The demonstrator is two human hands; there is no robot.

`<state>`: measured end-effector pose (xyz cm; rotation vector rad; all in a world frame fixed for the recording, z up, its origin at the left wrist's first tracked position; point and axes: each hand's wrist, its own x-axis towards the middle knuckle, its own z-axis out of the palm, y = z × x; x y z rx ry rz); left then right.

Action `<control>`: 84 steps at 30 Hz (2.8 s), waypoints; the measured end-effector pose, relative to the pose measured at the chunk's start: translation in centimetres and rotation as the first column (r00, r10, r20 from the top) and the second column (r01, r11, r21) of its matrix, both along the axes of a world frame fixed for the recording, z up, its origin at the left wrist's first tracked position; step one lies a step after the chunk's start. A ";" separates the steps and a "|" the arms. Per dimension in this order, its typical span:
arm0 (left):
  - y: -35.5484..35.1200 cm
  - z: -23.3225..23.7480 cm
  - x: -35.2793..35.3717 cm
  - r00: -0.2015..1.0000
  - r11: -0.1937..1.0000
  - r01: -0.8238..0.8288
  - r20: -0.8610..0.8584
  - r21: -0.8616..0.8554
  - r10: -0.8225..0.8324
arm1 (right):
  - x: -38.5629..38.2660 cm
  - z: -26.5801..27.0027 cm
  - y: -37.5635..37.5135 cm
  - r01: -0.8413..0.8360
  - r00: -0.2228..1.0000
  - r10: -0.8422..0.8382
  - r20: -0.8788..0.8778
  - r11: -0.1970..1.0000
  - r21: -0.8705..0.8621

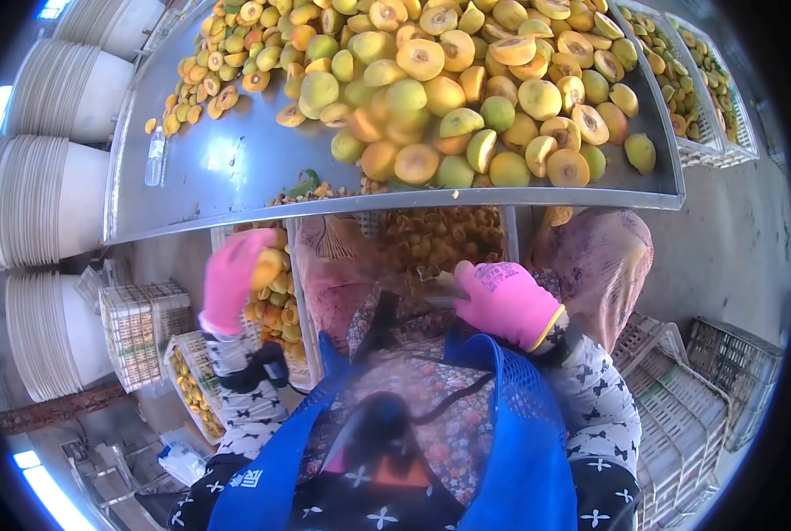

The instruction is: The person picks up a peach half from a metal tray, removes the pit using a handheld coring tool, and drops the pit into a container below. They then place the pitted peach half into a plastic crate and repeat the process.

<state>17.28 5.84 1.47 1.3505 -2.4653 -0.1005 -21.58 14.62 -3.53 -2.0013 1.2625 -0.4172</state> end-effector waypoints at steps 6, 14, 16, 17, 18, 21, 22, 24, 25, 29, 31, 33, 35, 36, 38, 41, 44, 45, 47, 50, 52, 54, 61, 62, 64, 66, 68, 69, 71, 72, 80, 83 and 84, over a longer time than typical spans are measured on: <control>-5.2 -0.3 -9.5 0.867 0.850 -0.064 -0.393 0.523 0.307 | 1.4 0.8 -1.3 0.060 0.997 -0.057 0.058 0.997 -0.044; -9.5 -4.0 -15.8 0.994 0.861 -0.105 0.077 0.498 0.077 | 0.2 2.3 -0.6 0.190 0.971 -0.193 0.143 0.981 0.036; -9.7 -3.5 -14.5 0.985 0.842 -0.072 -0.095 0.535 0.144 | 0.2 2.5 -0.8 0.185 0.971 -0.184 0.155 0.983 0.008; -9.1 -4.0 -13.3 0.952 0.843 -0.061 -0.223 0.535 0.210 | 0.1 2.6 -0.8 0.191 0.966 -0.188 0.179 0.982 -0.001; -8.6 -4.1 -12.5 0.899 0.844 -0.048 -0.345 0.534 0.269 | 0.2 2.7 -0.9 0.200 0.960 -0.194 0.203 0.980 -0.009; -5.4 -0.6 -11.8 0.203 0.661 0.570 -0.863 0.488 0.462 | 0.6 4.6 -1.8 0.217 0.913 -0.238 0.332 0.971 0.102; -4.5 -0.2 -12.1 0.073 0.602 0.689 -0.865 0.404 0.497 | 1.2 4.4 -2.1 0.220 0.929 -0.195 0.313 0.974 -0.046; -2.3 1.0 -13.5 -0.004 0.604 0.715 -0.862 0.352 0.507 | 2.6 5.2 -2.7 0.237 0.913 -0.151 0.380 0.952 -0.192; -1.6 1.3 -14.2 -0.007 0.605 0.704 -0.848 0.372 0.530 | 3.1 5.5 -2.9 0.254 0.904 -0.133 0.407 0.932 -0.259; 0.4 1.8 -15.9 -0.230 0.536 0.789 -0.665 0.300 0.711 | 4.0 6.1 -3.0 0.282 0.937 -0.150 0.315 0.857 -0.430; 0.5 2.2 -16.5 -0.238 0.508 0.832 -0.684 0.223 0.690 | 4.0 6.2 -2.9 0.277 0.945 -0.162 0.283 0.856 -0.436; 0.7 2.3 -16.7 -0.228 0.469 0.863 -0.686 0.186 0.691 | 4.1 6.4 -2.8 0.271 0.952 -0.163 0.260 0.844 -0.463; 0.8 2.2 -16.8 -0.200 0.426 0.886 -0.674 0.186 0.711 | 4.1 6.7 -2.7 0.321 0.935 -0.205 0.290 0.838 -0.442; 0.7 2.1 -16.6 -0.080 0.429 0.843 -0.712 0.325 0.698 | 3.9 7.0 -2.7 0.369 0.913 -0.244 0.327 0.836 -0.406; 0.5 1.7 -15.9 0.163 0.446 0.687 -0.720 0.573 0.675 | 3.6 7.7 -2.7 0.400 0.893 -0.246 0.377 0.819 -0.412; 0.9 2.7 -16.0 0.583 0.566 0.499 -0.738 0.656 0.340 | 3.0 8.6 -3.9 0.312 0.916 -0.114 0.384 0.803 -0.508; 2.0 4.7 -17.0 0.469 0.396 0.532 -0.650 0.749 0.598 | 3.6 7.6 -4.9 0.195 0.911 -0.019 0.412 0.900 -0.390; 2.2 4.8 -17.2 0.428 0.393 0.550 -0.652 0.737 0.625 | 3.4 7.8 -4.8 0.239 0.915 -0.098 0.392 0.913 -0.330; 2.1 3.9 -17.0 0.422 0.403 0.583 -0.687 0.705 0.592 | 2.8 8.3 -5.0 0.331 0.907 -0.247 0.341 0.919 -0.215; 2.9 3.1 -17.0 0.300 0.414 0.629 -0.696 0.658 0.652 | 3.1 7.6 -5.1 0.347 0.867 -0.210 0.451 0.905 -0.245; 3.2 1.5 -17.2 0.339 0.558 0.564 -0.787 0.609 0.516 | 3.7 7.2 -5.1 0.359 0.870 -0.185 0.458 0.873 -0.329; 3.3 -0.2 -17.3 0.388 0.690 0.499 -0.847 0.525 0.364 | 4.0 6.6 -4.8 0.283 0.932 -0.130 0.339 0.846 -0.452; 2.6 0.1 -15.4 0.319 0.573 0.483 -0.742 0.663 0.590 | 3.2 8.2 -1.0 0.176 0.966 -0.069 0.250 0.883 -0.436; 2.5 0.1 -15.7 0.291 0.599 0.484 -0.763 0.637 0.577 | 3.1 7.0 -1.4 0.201 0.973 -0.122 0.195 0.862 -0.465; 2.4 1.6 -15.4 -0.052 0.348 0.842 -0.581 0.411 0.812 | 2.9 6.5 -2.0 0.192 0.981 -0.183 0.065 0.859 -0.474; 3.0 2.4 -15.6 0.160 0.506 0.650 -0.754 0.567 0.638 | 3.1 6.9 -1.8 0.174 0.982 -0.190 0.014 0.865 -0.470; 3.4 3.3 -15.9 0.389 0.679 0.443 -0.808 0.586 0.443 | 3.4 7.0 -2.0 0.152 0.980 -0.196 -0.047 0.872 -0.466; 3.7 3.8 -16.1 0.495 0.756 0.350 -0.794 0.553 0.352 | 3.6 6.9 -2.1 0.139 0.977 -0.198 -0.083 0.877 -0.460; 3.8 4.3 -16.2 0.606 0.830 0.249 -0.749 0.500 0.269 | 3.7 6.9 -2.0 0.124 0.970 -0.205 -0.130 0.878 -0.463; 3.8 4.3 -16.2 0.613 0.832 0.234 -0.741 0.503 0.275 | 3.8 6.9 -1.9 0.120 0.968 -0.209 -0.140 0.874 -0.471; 4.0 4.5 -16.0 0.442 0.648 0.369 -0.739 0.667 0.509 | 3.5 6.5 -1.9 0.044 0.939 -0.201 -0.278 0.875 -0.482; 3.9 3.1 -16.1 0.518 0.767 0.334 -0.787 0.548 0.336 | 3.0 6.3 -1.9 -0.010 0.933 -0.170 -0.317 0.868 -0.496; 3.9 2.7 -16.1 0.549 0.802 0.331 -0.793 0.497 0.265 | 2.9 6.1 -1.9 -0.026 0.937 -0.156 -0.314 0.862 -0.506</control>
